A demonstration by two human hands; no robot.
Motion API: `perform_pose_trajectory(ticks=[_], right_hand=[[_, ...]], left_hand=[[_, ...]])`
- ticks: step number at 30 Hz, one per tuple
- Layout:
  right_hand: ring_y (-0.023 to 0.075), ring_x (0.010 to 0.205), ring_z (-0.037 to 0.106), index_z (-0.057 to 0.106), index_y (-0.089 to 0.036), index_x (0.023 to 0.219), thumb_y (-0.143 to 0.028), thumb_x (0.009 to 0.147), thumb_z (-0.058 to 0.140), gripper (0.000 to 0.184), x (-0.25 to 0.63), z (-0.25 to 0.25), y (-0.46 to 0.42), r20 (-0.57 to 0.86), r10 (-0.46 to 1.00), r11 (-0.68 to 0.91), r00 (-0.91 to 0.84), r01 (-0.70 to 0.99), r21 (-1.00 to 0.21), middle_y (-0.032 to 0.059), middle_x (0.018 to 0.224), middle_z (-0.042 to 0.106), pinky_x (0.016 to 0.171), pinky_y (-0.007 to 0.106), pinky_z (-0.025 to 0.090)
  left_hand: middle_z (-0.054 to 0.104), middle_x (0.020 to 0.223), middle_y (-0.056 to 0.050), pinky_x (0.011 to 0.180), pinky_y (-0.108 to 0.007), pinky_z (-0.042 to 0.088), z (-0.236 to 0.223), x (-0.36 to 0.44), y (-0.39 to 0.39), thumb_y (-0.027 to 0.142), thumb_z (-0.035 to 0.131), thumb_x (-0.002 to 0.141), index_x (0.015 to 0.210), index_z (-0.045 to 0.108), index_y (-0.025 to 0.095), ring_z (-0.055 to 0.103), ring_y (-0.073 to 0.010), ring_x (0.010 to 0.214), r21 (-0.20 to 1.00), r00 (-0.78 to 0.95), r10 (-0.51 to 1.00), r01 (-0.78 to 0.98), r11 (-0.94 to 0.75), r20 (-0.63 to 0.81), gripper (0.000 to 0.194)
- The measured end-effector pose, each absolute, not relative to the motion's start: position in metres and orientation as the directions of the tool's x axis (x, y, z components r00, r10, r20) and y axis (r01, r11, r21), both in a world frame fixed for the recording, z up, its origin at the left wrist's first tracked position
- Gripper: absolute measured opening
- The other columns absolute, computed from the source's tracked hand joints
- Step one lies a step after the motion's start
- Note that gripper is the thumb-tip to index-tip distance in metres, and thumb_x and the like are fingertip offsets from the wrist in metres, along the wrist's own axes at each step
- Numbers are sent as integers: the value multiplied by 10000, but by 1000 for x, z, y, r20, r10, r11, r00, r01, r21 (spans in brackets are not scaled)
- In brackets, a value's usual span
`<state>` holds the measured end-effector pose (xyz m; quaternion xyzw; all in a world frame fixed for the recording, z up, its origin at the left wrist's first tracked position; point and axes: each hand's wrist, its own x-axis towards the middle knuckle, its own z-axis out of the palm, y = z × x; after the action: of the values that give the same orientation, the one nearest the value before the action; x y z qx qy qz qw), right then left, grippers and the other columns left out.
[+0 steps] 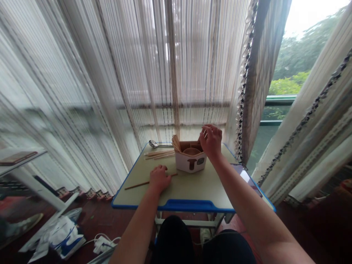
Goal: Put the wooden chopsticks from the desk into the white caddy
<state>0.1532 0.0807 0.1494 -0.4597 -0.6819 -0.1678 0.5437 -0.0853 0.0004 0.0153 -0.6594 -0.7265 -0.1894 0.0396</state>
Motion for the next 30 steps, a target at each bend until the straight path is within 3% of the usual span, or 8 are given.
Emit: perform_pose_trajectory(ticks=[3,7,13,18,26,30], right_hand=[[245,1090,479,574,-206,1066,-277,862,463,243,142,119,49,911,411,639,-19,719,-273,114,1140,544,954,413,370],[230,1042,525,561,-213,1032,-246,858,459,204,124,68,19,864,488,745,-126,576,-337,111,1081,558,912,382,425],[192,871,572,571,-201,1008,-237,852,440,207,101,4,7,636,714,678,-293,518,-522,87,1000,585,809,334,463],[160,766,565,603,-181,999,-244,821,486,221,98,-10,8,555,746,661,-368,516,-545,67,971,595,781,320,462],[160,758,561,582,-188,1134,-291,798,536,355,100,-16,15,508,804,593,-310,489,-640,94,1071,587,848,364,442],[182,745,580,646,-200,996,-297,782,540,258,105,-16,17,483,829,559,-280,430,-709,68,924,646,785,355,460]], left_hand=[[614,1003,-89,849,-372,396,20,-96,-8,294,560,711,945,621,190,543,-255,989,194,-154,957,975,107,247,264],[627,944,-79,833,-355,404,21,-104,-21,293,545,740,854,637,188,556,-235,955,166,-130,972,981,98,194,181],[628,971,-76,866,-344,386,15,-105,-38,275,513,803,926,653,200,551,-212,975,189,-125,962,979,80,242,201],[619,1004,-79,880,-344,376,13,-103,-42,229,467,850,972,652,201,546,-209,1000,192,-72,964,981,23,257,224],[599,1015,-70,890,-317,385,13,-97,-46,228,408,907,1012,630,213,537,-181,1003,197,74,925,968,-156,372,247],[599,1016,-69,905,-306,392,13,-95,-47,238,399,918,1016,626,212,541,-170,998,226,112,911,950,-215,398,248]])
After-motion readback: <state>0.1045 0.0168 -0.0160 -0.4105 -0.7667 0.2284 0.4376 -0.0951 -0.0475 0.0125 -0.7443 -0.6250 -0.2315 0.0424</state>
